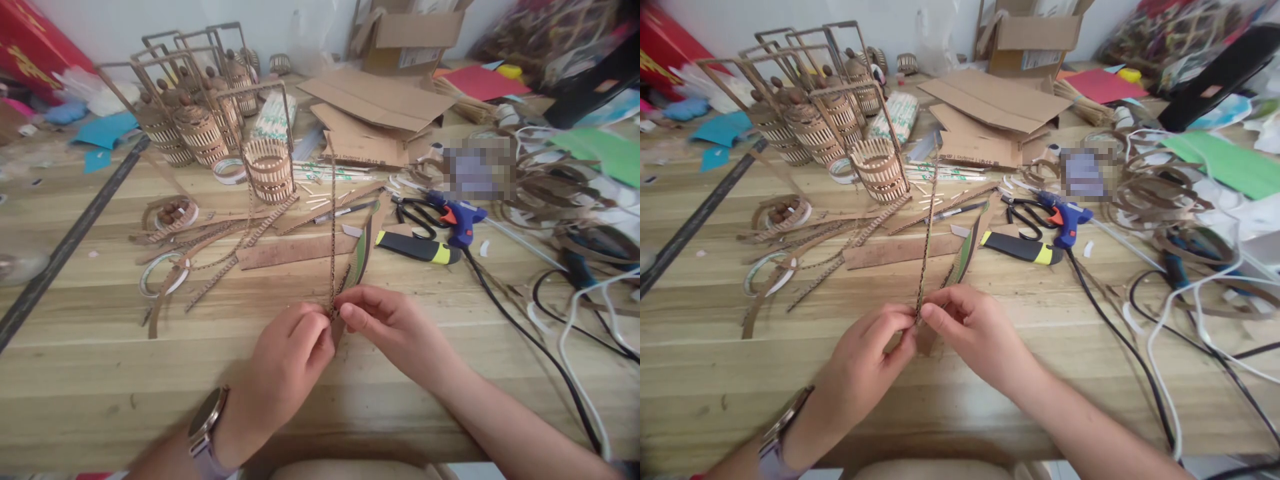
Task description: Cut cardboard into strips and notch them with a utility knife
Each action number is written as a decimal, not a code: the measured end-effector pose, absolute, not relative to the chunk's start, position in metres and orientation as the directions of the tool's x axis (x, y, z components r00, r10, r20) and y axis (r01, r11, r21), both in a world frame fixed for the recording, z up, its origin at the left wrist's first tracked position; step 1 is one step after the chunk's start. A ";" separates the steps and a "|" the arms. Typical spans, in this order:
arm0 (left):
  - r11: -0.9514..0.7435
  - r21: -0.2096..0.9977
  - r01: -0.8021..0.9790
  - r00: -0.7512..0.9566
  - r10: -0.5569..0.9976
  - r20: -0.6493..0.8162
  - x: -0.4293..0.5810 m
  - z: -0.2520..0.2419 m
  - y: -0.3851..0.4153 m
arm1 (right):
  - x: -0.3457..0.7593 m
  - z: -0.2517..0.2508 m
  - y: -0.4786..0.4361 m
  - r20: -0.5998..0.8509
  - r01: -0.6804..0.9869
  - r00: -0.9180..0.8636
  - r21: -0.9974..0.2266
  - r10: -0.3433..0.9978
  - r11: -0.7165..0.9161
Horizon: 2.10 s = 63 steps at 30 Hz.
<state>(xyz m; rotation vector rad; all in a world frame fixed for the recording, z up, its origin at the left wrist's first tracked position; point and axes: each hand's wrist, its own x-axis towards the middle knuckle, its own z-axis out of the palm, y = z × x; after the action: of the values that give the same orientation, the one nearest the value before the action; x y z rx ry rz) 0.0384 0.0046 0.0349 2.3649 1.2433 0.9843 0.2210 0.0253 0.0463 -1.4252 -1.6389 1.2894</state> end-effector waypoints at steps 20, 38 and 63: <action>-0.634 0.460 0.622 0.400 0.762 0.509 0.039 0.034 0.003 | 0.221 0.041 0.025 -0.273 0.196 -0.300 -0.955 0.914 -0.221; -0.678 0.309 0.667 0.452 0.698 0.556 0.039 0.031 0.002 | 0.216 0.044 0.025 -0.523 0.056 -0.229 -0.849 0.821 -0.525; -0.688 0.342 0.640 0.440 0.693 0.572 0.045 0.038 0.000 | 0.214 0.044 0.021 -0.383 -0.050 -0.386 -0.899 0.839 -0.434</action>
<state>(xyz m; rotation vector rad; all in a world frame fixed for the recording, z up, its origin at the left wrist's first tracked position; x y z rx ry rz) 0.0447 0.0002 0.0384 2.6015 1.2061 1.0884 0.2140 0.0211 0.0442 -1.2078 -1.1365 1.8798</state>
